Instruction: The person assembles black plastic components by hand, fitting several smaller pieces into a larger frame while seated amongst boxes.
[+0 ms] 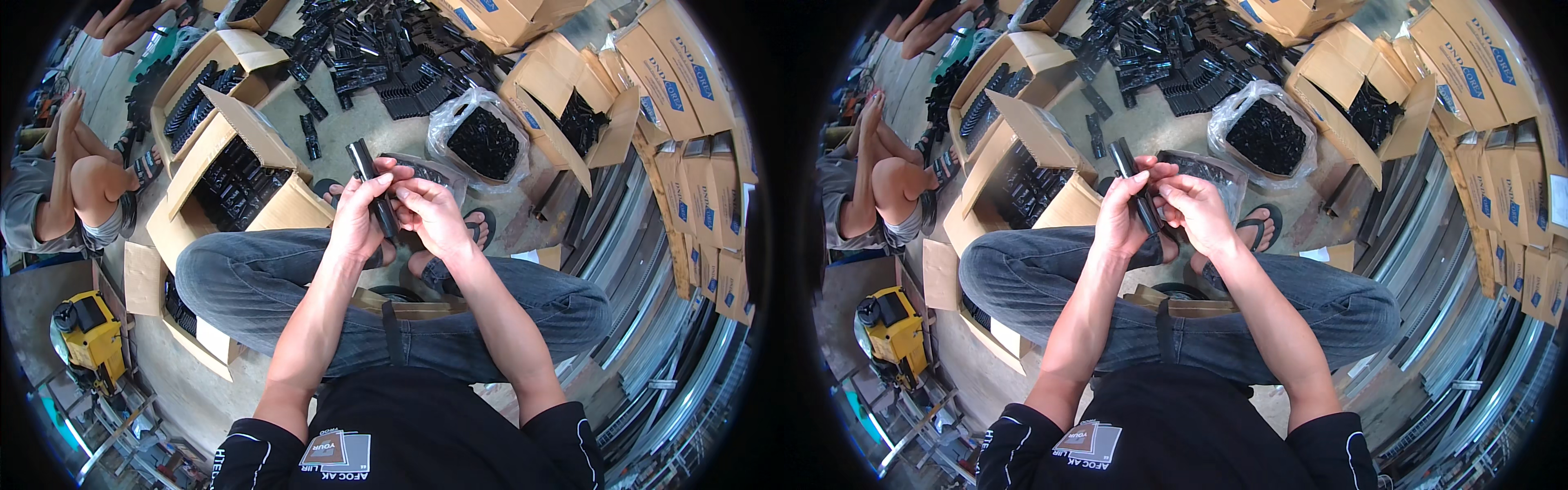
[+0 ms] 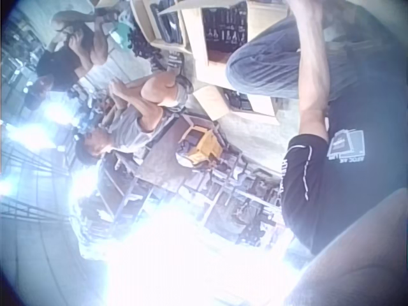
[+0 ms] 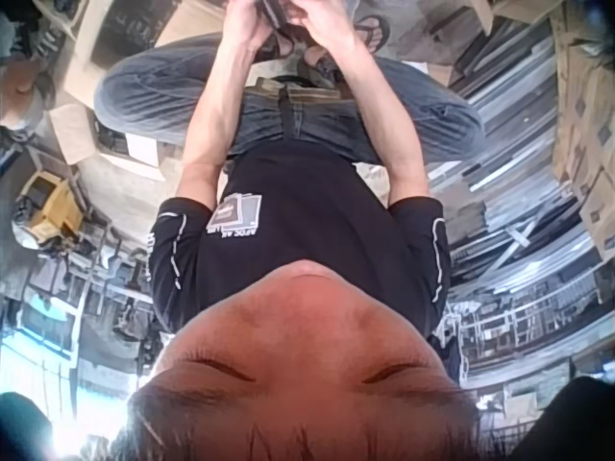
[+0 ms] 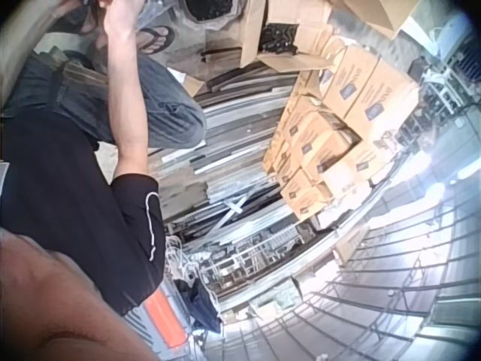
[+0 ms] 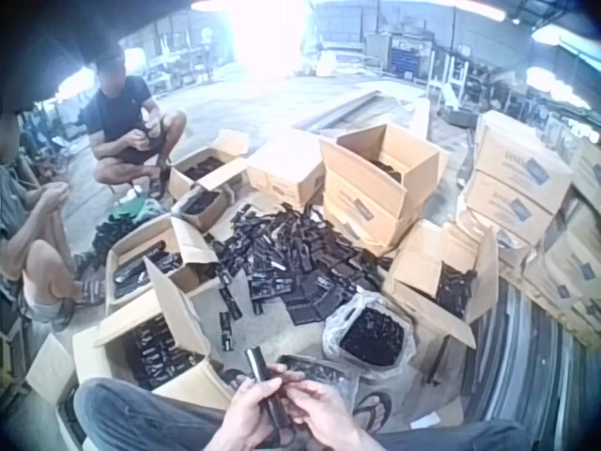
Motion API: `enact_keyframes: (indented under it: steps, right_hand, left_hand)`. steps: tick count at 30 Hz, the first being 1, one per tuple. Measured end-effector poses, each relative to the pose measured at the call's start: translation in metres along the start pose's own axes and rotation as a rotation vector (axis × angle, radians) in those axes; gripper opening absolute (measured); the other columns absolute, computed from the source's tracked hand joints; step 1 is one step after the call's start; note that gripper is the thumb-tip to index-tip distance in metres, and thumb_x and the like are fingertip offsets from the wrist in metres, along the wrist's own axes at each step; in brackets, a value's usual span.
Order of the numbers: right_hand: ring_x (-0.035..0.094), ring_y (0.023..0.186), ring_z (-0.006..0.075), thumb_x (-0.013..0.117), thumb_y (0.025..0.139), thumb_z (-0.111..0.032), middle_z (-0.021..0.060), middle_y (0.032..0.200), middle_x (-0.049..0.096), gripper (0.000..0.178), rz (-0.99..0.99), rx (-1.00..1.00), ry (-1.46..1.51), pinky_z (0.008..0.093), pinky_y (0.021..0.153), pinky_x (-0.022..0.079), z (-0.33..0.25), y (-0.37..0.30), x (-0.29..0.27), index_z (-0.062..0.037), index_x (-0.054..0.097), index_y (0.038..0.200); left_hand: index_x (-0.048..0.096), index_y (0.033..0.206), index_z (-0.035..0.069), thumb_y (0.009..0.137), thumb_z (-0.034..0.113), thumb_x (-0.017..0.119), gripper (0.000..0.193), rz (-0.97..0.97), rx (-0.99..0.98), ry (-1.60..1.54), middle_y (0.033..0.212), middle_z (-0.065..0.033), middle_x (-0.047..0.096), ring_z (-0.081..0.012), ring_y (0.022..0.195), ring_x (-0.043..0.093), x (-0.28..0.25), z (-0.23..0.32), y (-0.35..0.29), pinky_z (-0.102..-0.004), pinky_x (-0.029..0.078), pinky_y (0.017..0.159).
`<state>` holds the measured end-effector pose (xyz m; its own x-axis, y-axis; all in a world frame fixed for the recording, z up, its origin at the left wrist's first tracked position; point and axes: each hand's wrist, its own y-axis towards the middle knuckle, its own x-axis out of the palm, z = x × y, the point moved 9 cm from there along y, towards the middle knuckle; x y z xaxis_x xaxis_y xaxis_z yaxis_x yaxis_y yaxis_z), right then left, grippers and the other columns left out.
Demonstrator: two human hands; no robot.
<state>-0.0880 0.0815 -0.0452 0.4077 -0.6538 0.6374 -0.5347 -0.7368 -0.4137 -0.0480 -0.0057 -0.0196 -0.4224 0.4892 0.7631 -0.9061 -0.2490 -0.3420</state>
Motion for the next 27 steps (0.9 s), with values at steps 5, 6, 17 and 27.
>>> enact_keyframes:
  steps: [5,6,17,27]
  right_hand:
    - [0.052,0.062,0.0034,0.057,0.100,-0.010,0.0011,0.085,0.067,0.017,-0.017,-0.031,-0.122,0.0175,0.055,0.040,-0.016,-0.003,0.005,-0.0009,0.068,0.109]
    - [0.052,0.063,0.0032,0.057,0.100,-0.010,0.0012,0.086,0.067,0.017,-0.022,-0.049,-0.190,0.0175,0.056,0.040,-0.021,-0.005,0.008,-0.0008,0.068,0.109]
    - [0.057,0.075,0.0041,0.058,0.099,-0.009,0.0009,0.090,0.067,0.011,0.005,-0.188,-0.330,0.0189,0.066,0.046,-0.028,-0.008,0.019,-0.0029,0.066,0.104]
    - [0.060,0.082,0.0076,0.059,0.099,-0.011,0.0017,0.094,0.065,0.014,-0.024,-0.066,-0.155,0.0228,0.071,0.048,-0.005,-0.006,0.014,-0.0004,0.064,0.107]
  left_hand:
    - [0.054,0.126,0.003,0.092,0.019,0.059,0.038,-0.017,0.015,-0.009,0.120,-0.0212,0.064,-0.0287,0.107,0.065,-0.001,0.004,0.001,-0.0400,0.057,0.086]
    - [0.053,0.128,0.002,0.091,0.019,0.059,0.041,-0.002,0.012,0.004,0.122,-0.0212,0.064,-0.0286,0.109,0.065,-0.003,0.004,0.001,-0.0401,0.056,0.088]
    - [0.043,0.142,0.001,0.088,0.018,0.058,0.059,-0.017,0.002,0.020,0.126,-0.0187,0.062,-0.0285,0.110,0.065,0.001,0.002,0.001,-0.0388,0.056,0.089]
    - [0.038,0.147,0.003,0.088,0.019,0.056,0.063,0.057,0.051,0.046,0.129,-0.0166,0.059,-0.0268,0.117,0.060,-0.008,-0.001,0.001,-0.0398,0.053,0.095]
